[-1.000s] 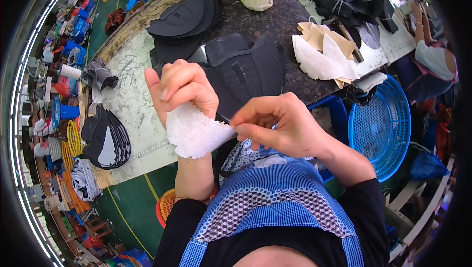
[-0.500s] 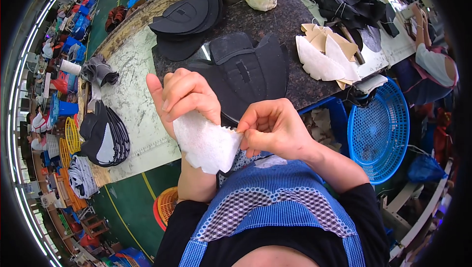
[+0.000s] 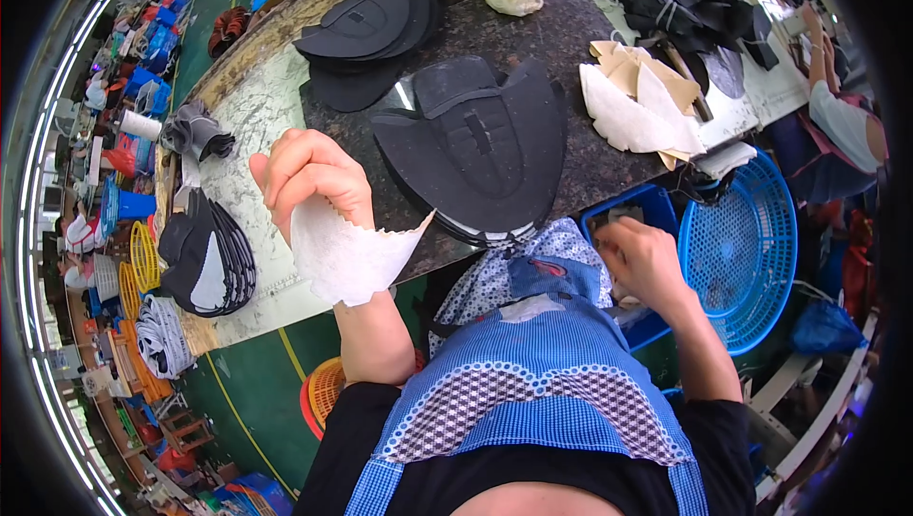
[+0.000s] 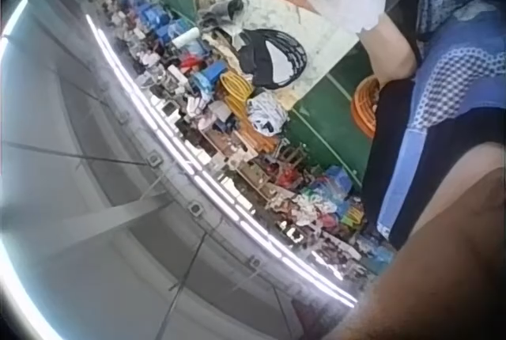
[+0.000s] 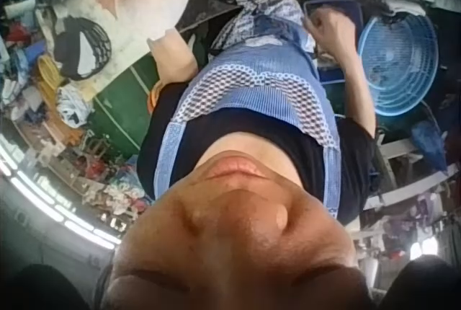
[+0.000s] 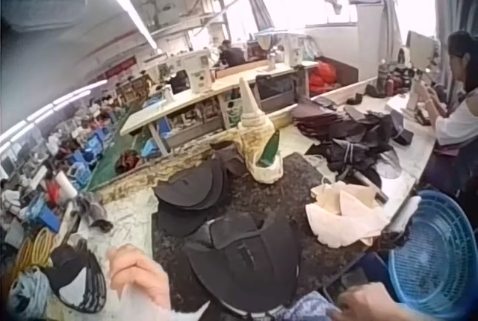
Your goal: The person applies adhesive strips to small shoe components by hand, then assembles the components on a work surface.
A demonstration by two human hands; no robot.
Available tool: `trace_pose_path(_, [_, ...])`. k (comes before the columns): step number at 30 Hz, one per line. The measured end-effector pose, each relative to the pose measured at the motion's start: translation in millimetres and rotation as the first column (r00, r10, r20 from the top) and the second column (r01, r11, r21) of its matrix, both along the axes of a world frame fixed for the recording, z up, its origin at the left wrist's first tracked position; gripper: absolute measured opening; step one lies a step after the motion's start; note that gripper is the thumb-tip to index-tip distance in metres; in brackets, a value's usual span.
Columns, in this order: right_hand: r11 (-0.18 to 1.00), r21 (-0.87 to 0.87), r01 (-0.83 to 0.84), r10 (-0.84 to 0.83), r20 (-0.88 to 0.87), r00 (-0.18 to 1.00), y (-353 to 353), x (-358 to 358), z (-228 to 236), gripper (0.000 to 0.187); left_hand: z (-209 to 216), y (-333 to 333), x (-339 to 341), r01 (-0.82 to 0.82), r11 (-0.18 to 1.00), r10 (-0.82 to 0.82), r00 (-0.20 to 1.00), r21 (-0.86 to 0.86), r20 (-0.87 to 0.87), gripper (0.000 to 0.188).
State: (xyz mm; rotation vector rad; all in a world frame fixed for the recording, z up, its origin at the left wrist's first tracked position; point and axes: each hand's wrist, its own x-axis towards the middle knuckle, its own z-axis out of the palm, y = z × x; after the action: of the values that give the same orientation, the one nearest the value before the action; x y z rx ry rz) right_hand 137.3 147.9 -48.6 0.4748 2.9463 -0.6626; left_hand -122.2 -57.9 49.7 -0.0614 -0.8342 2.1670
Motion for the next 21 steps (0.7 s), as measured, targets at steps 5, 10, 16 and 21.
trace_pose_path(5, [0.594, -0.789, -0.16, -0.212, -0.344, 0.915, -34.3, -79.7, 94.1, 0.026, 0.4, 14.9, 0.0, 0.054, 0.998, -0.053, 0.999, 0.012, -0.009, 0.03])
trace_pose_path(10, [0.6, -0.656, -0.458, 0.11, -0.499, 0.859, -60.5, -121.0, 110.5, 0.012, 12.8, 3.9, 10.0, 0.122, 0.992, -0.122, 0.991, -0.011, -0.057, 0.048])
trace_pose_path(16, [0.494, -0.832, -0.25, 0.015, -0.28, 0.96, -79.1, -118.0, 90.7, 0.003, 5.3, -5.3, 19.8, 0.067, 0.997, -0.062, 0.986, 0.029, -0.156, 0.062])
trace_pose_path(21, [0.359, -0.905, -0.229, -0.022, -0.254, 0.967, -91.7, -114.7, 85.8, 0.002, 13.8, -14.3, 30.8, -0.009, 1.0, 0.009, 0.981, 0.0, -0.195, 0.061])
